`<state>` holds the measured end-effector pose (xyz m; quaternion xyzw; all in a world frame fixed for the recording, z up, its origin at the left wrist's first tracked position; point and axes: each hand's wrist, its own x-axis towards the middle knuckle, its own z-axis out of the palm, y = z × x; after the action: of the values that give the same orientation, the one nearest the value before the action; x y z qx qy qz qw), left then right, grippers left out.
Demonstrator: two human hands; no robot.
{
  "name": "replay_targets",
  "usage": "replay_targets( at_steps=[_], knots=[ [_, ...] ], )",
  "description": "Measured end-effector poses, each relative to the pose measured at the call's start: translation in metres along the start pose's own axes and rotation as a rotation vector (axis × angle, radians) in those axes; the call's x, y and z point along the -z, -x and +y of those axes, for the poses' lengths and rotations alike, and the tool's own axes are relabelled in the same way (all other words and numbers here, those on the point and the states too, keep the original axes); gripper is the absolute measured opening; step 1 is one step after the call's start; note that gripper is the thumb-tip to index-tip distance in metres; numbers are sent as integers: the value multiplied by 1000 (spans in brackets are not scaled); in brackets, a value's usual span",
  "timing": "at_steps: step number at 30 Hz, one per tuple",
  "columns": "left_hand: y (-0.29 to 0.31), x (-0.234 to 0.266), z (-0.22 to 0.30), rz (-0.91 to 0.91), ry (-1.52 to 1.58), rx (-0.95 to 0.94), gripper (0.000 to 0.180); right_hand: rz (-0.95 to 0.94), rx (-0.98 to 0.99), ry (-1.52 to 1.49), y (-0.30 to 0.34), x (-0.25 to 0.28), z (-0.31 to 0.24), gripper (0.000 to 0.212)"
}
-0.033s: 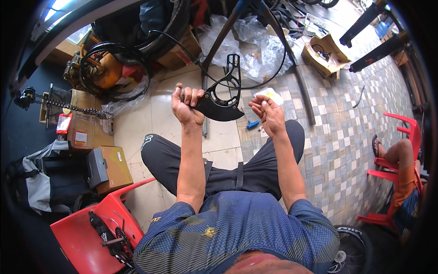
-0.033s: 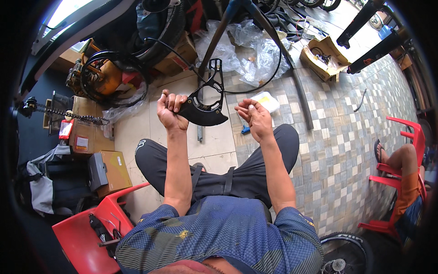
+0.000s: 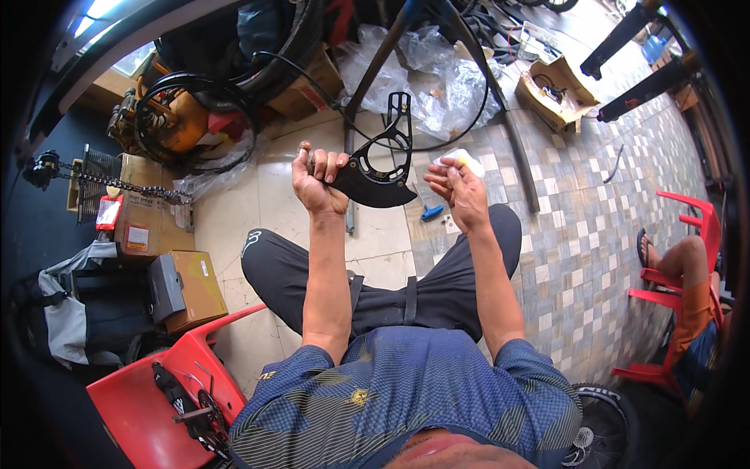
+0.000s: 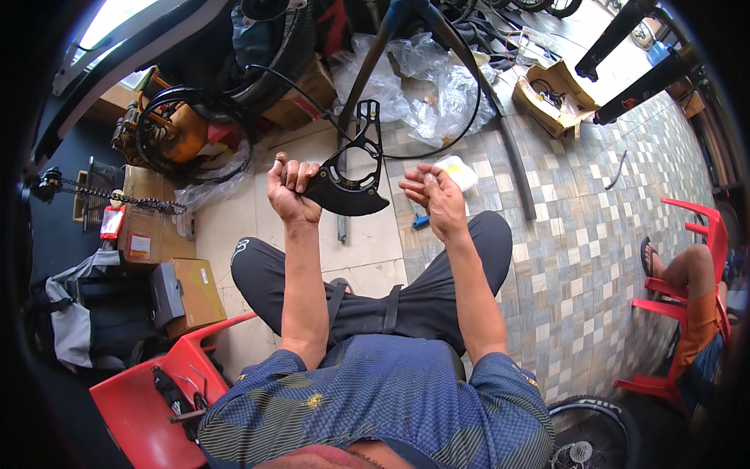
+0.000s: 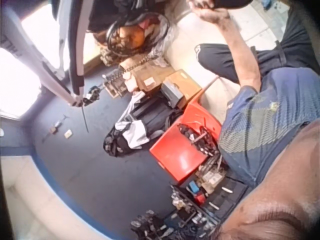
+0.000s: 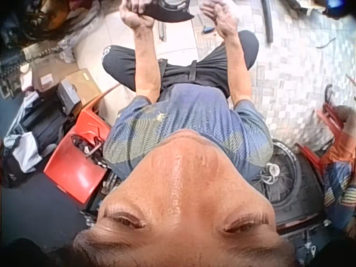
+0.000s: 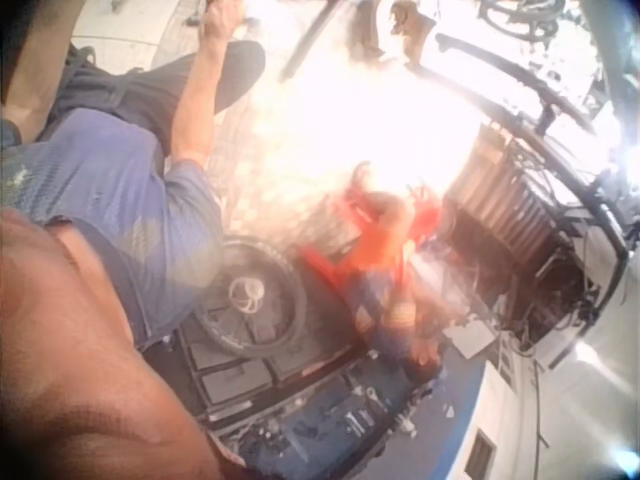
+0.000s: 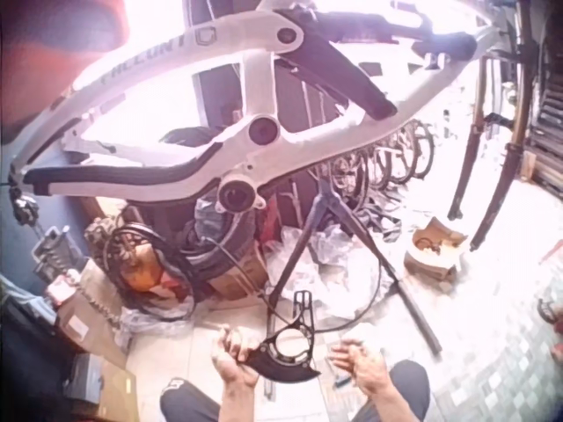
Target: The person assembles a bicycle crankset by picking up a crank arm and chainring, inserting bolts, and attaching the assembly to the bicycle frame. The person uses an Allen key to tighten the bolts and secures the crankset to the frame.
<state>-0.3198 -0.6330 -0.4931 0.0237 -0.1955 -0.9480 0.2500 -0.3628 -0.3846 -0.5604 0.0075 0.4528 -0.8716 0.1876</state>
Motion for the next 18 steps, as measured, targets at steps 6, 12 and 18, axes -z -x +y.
replay_targets(
  at_steps=[6,12,18],
  knots=[
    [16,-10,4,-59,-71,2,17,4,429,607,16,-41,-47,21],
    [16,-25,-2,-101,-132,-30,14,-21,869,1063,5,-70,-68,16],
    [19,-30,-4,-76,-233,-67,18,-11,699,1002,12,-85,-63,11]
  ],
)
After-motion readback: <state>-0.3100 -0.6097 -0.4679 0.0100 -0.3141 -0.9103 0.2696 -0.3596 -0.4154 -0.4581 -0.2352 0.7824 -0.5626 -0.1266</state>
